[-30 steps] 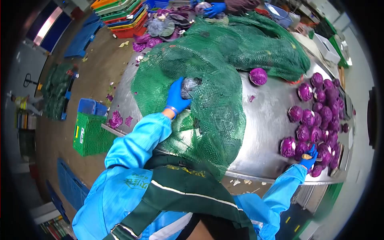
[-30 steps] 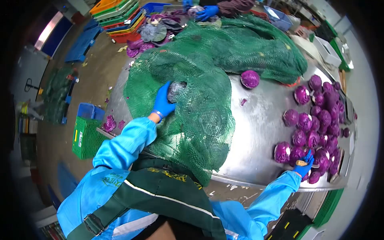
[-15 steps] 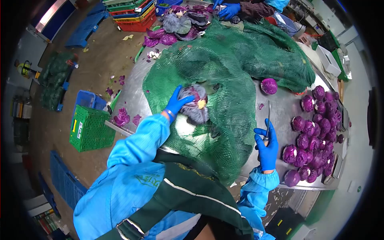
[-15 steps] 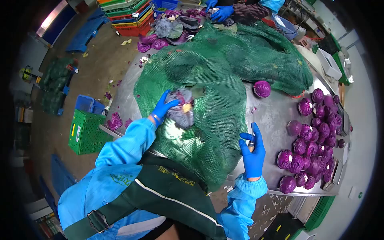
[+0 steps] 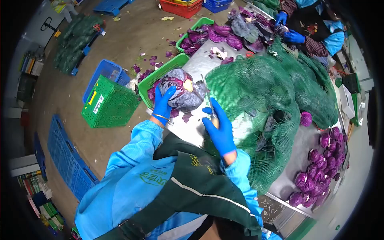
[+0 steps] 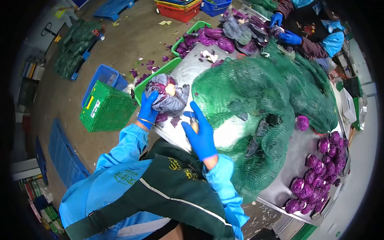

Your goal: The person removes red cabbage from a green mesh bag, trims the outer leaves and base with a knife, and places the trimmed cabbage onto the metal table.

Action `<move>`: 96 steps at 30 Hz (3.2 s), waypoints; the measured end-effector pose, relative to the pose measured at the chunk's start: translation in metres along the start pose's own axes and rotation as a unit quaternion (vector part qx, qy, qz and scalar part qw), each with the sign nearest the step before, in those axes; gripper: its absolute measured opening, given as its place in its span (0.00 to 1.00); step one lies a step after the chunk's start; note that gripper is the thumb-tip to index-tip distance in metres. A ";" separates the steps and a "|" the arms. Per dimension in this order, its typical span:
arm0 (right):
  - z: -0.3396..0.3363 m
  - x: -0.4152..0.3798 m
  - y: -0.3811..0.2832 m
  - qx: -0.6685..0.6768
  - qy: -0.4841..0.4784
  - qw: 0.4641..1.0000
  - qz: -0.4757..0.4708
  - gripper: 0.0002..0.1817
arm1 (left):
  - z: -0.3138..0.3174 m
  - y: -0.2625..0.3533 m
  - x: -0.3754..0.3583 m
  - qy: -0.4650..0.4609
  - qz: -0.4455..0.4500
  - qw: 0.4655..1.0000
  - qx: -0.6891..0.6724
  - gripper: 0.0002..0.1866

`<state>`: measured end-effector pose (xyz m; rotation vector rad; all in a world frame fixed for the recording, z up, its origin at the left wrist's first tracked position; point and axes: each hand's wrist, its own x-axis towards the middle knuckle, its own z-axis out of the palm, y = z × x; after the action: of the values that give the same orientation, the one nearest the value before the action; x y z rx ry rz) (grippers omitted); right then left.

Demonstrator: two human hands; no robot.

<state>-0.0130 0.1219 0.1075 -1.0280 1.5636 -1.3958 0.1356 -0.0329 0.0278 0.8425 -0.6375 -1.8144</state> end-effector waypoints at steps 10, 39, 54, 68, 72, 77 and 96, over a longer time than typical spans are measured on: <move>0.084 0.052 0.103 -0.304 0.066 0.941 0.136 0.16 | -0.065 -0.048 0.053 0.005 0.021 0.867 0.498 0.63; 0.066 0.160 0.146 -0.385 0.000 0.905 0.179 0.21 | -0.127 0.002 0.031 0.011 -0.142 0.990 -0.002 0.28; 0.049 0.114 0.100 0.047 0.026 0.993 0.107 0.45 | -0.037 0.029 0.060 -0.099 -0.375 0.916 0.105 0.24; 0.047 0.100 0.102 -0.026 0.051 0.980 0.188 0.46 | -0.014 0.071 0.096 -0.089 0.351 0.673 0.645 0.43; 0.036 0.098 0.098 -0.267 0.036 0.962 0.038 0.38 | -0.031 -0.011 0.049 -0.237 0.054 0.793 0.558 0.54; 0.018 0.101 0.079 -0.350 -0.113 0.930 -0.004 0.35 | -0.025 -0.017 0.061 -0.278 0.049 0.796 0.535 0.53; 0.039 0.139 0.079 -0.218 0.000 0.976 0.022 0.30 | -0.044 -0.016 0.029 -0.089 -0.008 0.815 0.572 0.61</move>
<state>-0.0321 -0.0163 0.0199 -1.2344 1.9300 -1.0413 0.1534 -0.0555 -0.0191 1.4269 -1.9391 -1.4021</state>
